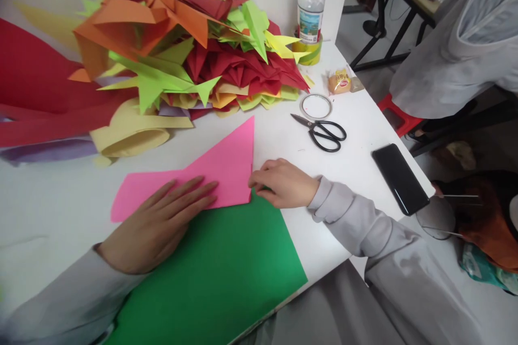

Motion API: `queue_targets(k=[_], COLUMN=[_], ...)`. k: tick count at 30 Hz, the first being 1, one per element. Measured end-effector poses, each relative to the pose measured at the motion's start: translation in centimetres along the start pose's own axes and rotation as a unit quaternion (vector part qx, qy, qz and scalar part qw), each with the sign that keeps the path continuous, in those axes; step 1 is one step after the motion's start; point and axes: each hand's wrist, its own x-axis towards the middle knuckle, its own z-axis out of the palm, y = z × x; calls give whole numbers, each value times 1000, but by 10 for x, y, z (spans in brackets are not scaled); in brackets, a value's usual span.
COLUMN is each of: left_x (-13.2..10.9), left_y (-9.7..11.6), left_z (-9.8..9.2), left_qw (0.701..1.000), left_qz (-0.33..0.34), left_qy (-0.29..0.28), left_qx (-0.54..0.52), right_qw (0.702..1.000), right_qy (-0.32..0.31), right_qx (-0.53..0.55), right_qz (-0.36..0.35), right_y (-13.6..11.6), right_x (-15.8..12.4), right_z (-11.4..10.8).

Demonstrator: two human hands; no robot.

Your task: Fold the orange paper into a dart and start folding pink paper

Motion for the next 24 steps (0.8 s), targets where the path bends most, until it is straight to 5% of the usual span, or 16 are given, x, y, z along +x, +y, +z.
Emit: queue_targets(k=[9,24], left_x=[10,10], left_y=[3,3], left_z=[0,-2], left_qw=[997,992], left_qz=[-33,-66], left_qy=[-29,-45], left_qx=[62,99], right_qw=[981,954], right_qy=[-16,-41], right_qx=[-183,-272], right_qz=[-64,-120], right_y=[-3,-9], right_x=[-2,-3], right_z=[4,8])
